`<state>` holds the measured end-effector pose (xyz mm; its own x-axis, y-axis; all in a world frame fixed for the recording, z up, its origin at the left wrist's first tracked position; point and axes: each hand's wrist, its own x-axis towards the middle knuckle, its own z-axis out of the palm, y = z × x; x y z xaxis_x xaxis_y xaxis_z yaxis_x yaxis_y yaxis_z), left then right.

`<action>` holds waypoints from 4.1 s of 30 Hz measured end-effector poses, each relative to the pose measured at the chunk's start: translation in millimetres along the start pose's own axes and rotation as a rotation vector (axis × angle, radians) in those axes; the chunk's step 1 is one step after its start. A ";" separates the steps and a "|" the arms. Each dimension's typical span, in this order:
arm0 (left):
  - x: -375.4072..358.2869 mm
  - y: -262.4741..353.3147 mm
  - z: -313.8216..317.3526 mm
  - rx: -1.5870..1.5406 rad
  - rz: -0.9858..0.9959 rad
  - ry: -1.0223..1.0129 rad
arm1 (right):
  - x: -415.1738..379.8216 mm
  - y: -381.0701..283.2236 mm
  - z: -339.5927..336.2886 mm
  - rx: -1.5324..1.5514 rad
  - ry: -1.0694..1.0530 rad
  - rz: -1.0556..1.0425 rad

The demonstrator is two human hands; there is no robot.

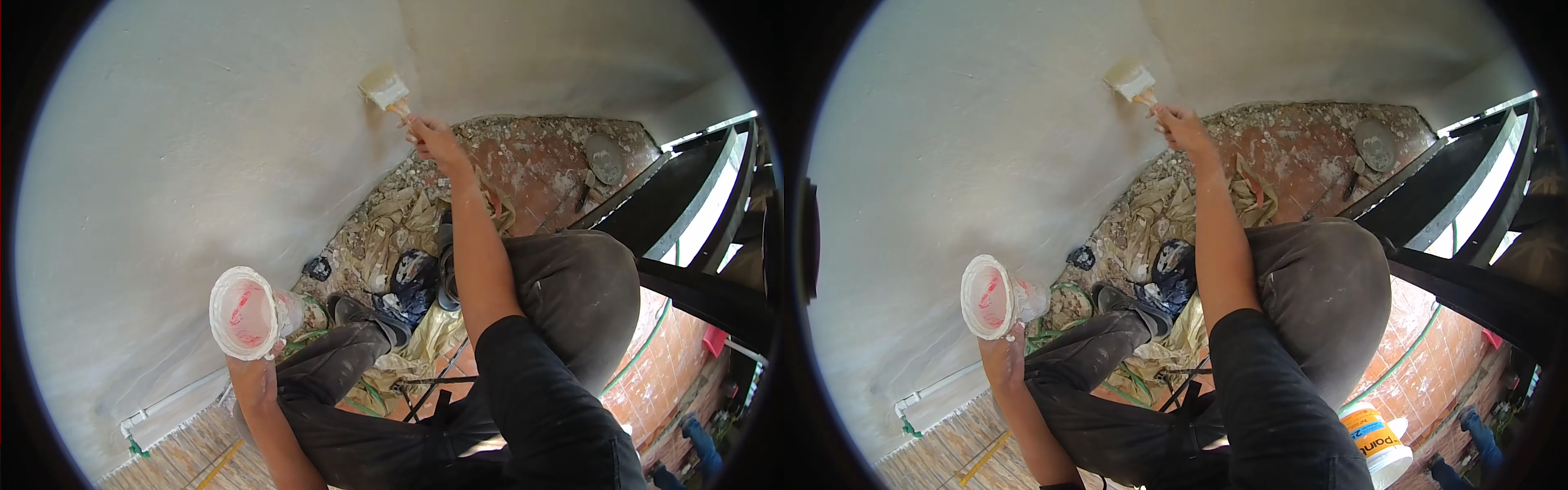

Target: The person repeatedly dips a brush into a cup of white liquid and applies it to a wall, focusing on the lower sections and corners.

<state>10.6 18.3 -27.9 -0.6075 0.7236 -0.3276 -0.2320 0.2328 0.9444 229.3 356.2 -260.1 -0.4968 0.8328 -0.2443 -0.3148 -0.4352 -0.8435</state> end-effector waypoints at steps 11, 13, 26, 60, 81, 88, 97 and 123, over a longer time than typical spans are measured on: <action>0.6 -3.9 -1.6 0.101 0.020 -0.024 | 6.9 72.7 -29.2 -0.419 0.341 0.035; 1.3 -5.2 -2.7 0.095 0.026 -0.029 | 2.8 74.4 -27.5 -0.514 0.409 0.082; 5.8 -3.3 2.0 0.071 -0.039 -0.009 | 5.8 46.8 -10.3 -1.044 0.672 0.255; -1.3 -3.4 -11.5 0.054 -0.037 0.055 | -1.4 38.8 -6.1 -0.211 0.336 -0.109; 4.6 0.1 15.7 0.108 0.055 -0.056 | -14.7 -31.0 25.5 -0.622 0.527 -0.141; 17.6 -0.9 13.2 0.133 0.258 -0.173 | -91.0 -181.8 122.3 0.100 0.290 -0.565; 12.0 12.6 1.2 -0.002 0.410 -0.062 | -187.0 -256.9 217.0 -0.301 -0.234 -0.666; -6.1 32.5 10.3 0.577 0.947 0.273 | -240.5 -213.0 256.5 -0.490 -0.421 -0.392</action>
<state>14.6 28.2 5.0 -0.5139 0.6185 0.5944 0.7480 -0.0161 0.6635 208.4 160.9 101.0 -0.7203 0.6517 0.2376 -0.1848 0.1498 -0.9713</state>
